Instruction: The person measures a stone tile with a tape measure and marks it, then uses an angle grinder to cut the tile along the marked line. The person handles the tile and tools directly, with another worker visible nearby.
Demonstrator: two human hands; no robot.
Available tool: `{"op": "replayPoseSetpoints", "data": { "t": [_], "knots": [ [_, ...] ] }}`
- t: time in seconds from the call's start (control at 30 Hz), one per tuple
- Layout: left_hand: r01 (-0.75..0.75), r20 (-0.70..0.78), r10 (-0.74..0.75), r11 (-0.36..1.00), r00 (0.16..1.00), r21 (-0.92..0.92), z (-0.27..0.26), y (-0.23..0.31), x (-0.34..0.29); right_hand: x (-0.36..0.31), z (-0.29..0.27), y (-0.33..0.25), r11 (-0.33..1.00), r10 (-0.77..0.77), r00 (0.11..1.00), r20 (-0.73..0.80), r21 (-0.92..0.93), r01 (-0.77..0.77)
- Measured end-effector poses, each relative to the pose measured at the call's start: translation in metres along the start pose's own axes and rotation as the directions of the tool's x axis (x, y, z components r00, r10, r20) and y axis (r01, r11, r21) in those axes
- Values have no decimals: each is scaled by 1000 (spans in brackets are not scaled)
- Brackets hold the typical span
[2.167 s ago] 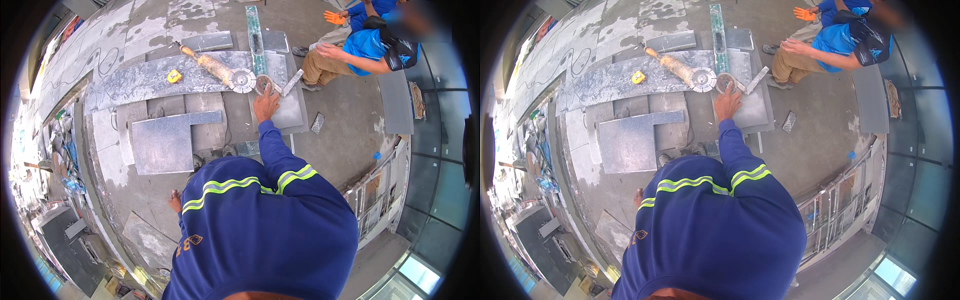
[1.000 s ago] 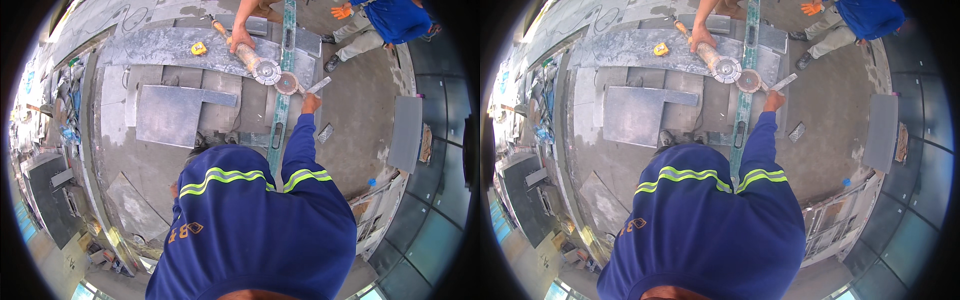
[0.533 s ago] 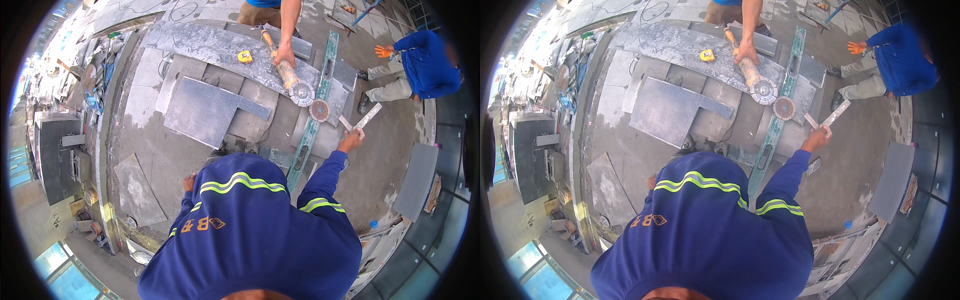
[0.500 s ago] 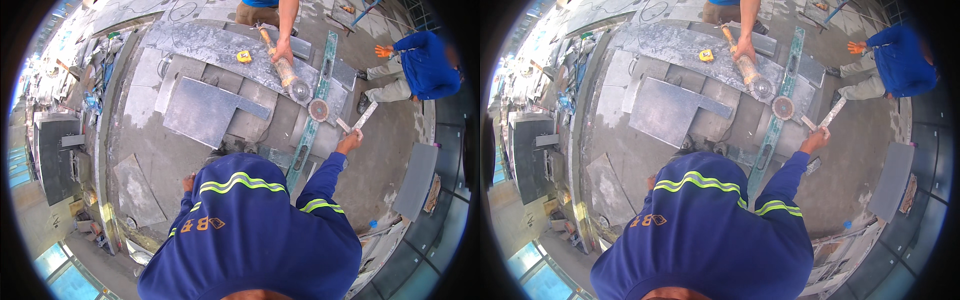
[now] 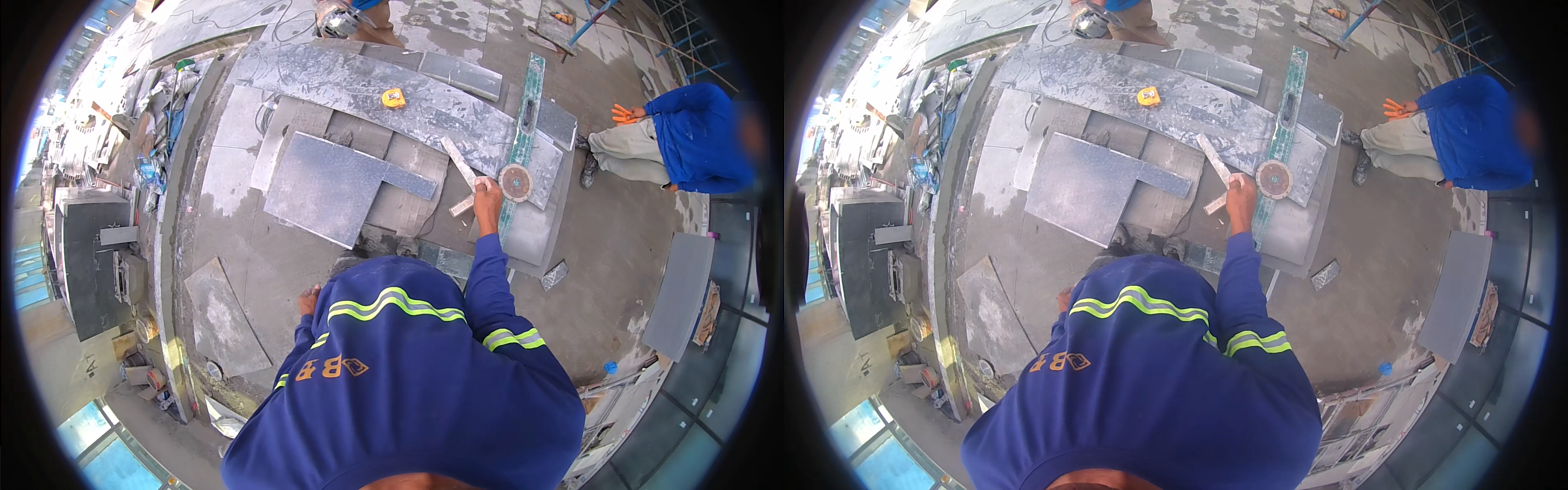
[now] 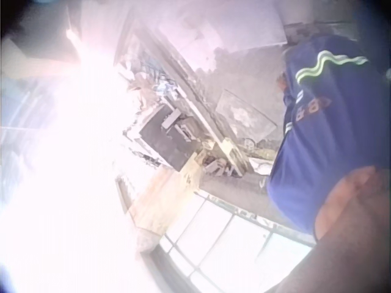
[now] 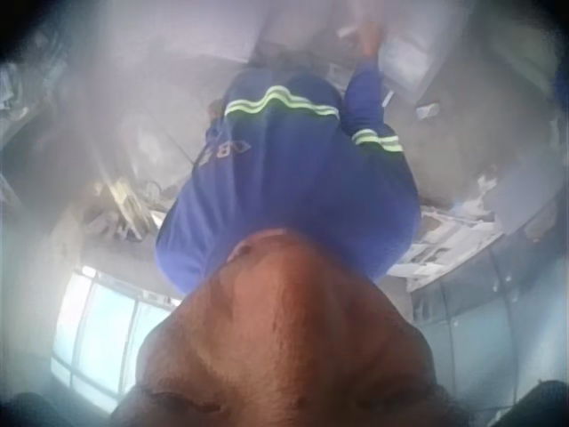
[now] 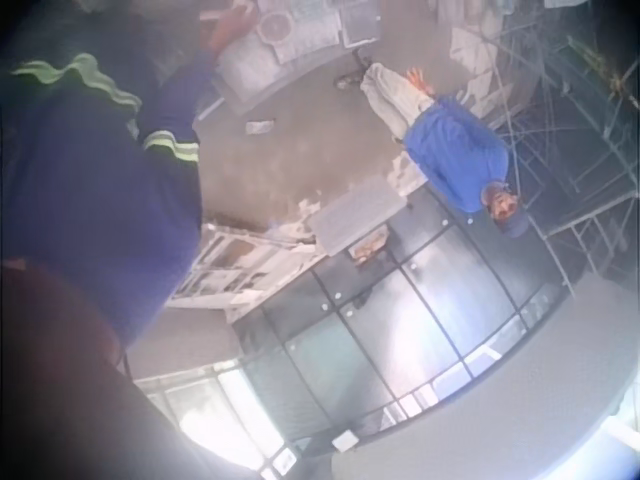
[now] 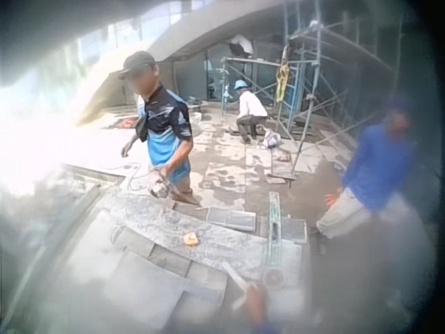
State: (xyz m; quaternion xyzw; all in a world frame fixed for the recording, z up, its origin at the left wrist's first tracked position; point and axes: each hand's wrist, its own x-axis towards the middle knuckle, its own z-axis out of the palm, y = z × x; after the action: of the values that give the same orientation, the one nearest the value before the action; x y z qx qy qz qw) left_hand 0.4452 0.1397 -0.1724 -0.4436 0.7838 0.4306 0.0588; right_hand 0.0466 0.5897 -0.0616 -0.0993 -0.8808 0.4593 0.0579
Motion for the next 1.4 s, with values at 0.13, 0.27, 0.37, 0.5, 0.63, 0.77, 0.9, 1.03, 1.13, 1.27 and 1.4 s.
{"op": "replayPoseSetpoints", "data": {
  "t": [0.13,0.27,0.37,0.5,0.63,0.77,0.9,1.03,1.13,1.27,1.4],
  "knots": [
    [36,13,-37,997,999,63,-17,34,-1,14,13,-15,965,31,1000,2,-259,-30],
    [82,18,-82,997,996,8,-21,-12,-1,14,14,-42,833,-117,990,75,-536,139],
    [127,53,-127,992,990,1,-16,-52,-1,11,-5,-61,867,-229,973,-37,-462,187],
    [163,8,-177,921,984,354,-14,-56,-5,5,-51,-61,784,-55,956,-289,-605,-138],
    [15,36,-26,964,999,266,-40,-56,26,-28,-84,-30,615,442,837,-323,-570,-544],
    [117,157,-113,993,981,-12,-51,-22,44,-66,-61,11,662,511,824,-244,-501,-558],
    [372,185,-327,866,927,-334,-67,35,73,-75,-37,3,737,382,886,-262,-493,-463],
    [238,229,-165,909,959,-342,-78,43,109,-83,-28,-1,700,396,887,-238,-547,-459],
    [165,302,-70,939,951,-302,-64,24,136,-60,-16,-6,682,309,919,-244,-617,-393],
    [20,319,39,984,947,-178,-83,27,160,-71,-18,-3,715,373,892,-257,-533,-453],
    [71,311,-1,974,950,-214,-80,25,159,-75,-15,-12,677,386,890,-244,-580,-453]
  ]
}}
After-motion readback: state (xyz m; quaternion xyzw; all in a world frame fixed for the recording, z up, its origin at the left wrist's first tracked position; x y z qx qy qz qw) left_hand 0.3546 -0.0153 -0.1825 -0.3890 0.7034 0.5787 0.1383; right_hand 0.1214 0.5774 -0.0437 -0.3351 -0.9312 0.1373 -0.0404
